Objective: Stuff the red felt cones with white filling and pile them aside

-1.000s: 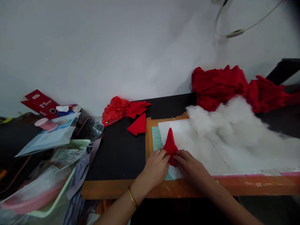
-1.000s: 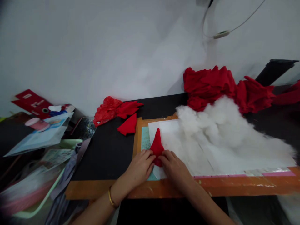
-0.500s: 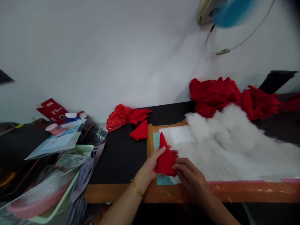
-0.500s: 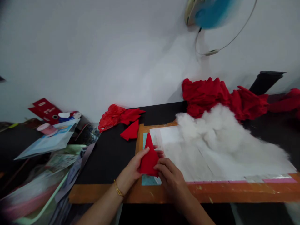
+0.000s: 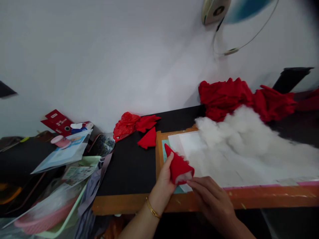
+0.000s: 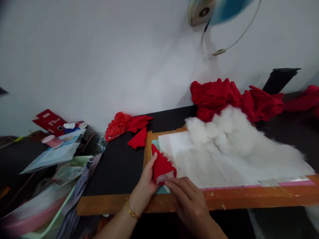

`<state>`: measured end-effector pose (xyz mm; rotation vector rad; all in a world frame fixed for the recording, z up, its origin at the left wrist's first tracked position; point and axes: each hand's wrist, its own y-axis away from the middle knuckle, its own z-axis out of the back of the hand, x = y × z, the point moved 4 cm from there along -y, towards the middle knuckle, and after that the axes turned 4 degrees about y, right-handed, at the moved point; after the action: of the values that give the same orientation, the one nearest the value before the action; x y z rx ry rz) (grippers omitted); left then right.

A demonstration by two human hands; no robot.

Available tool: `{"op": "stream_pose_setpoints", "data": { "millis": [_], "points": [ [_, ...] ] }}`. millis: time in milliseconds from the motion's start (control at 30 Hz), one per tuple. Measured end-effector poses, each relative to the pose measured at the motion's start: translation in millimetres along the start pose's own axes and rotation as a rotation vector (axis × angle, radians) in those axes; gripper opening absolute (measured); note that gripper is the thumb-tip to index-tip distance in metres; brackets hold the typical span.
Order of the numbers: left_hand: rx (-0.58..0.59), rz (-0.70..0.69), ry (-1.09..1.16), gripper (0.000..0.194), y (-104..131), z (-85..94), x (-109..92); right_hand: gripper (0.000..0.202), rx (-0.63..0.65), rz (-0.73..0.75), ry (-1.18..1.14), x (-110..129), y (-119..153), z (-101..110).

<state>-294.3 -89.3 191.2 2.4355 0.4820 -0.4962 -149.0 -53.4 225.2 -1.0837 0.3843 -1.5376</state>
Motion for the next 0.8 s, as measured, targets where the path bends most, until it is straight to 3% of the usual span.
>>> {"op": "stream_pose_setpoints", "data": {
  "millis": [133, 267, 367, 500, 667, 800],
  "points": [
    [-0.029, 0.051, 0.078, 0.040, 3.4, -6.7, 2.1, 0.051, 0.096, 0.103, 0.082, -0.4, 7.2, -15.3],
    [-0.051, -0.018, 0.014, 0.043, 12.2, -11.5, 4.5, 0.040, 0.157, 0.216, 0.229, 0.4, 5.0, -28.5],
    [-0.056, -0.149, -0.080, 0.054, 20.3, -14.0, 5.4, 0.033, 0.168, 0.134, 0.286, -1.9, 5.5, -37.3],
    [0.015, -0.165, -0.158, 0.062, 27.7, -16.9, 12.9, 0.039, 0.091, 0.129, 0.359, -3.9, 12.7, -45.8],
    [0.032, -0.145, -0.206, 0.057, 29.0, -12.1, 19.1, 0.047, 0.129, 0.182, 0.349, -10.9, 13.7, -53.5],
    [0.045, -0.158, -0.192, 0.050, 29.9, -9.9, 21.1, 0.055, 0.137, 0.076, 0.297, -21.1, 18.4, -60.9]
  ]
}}
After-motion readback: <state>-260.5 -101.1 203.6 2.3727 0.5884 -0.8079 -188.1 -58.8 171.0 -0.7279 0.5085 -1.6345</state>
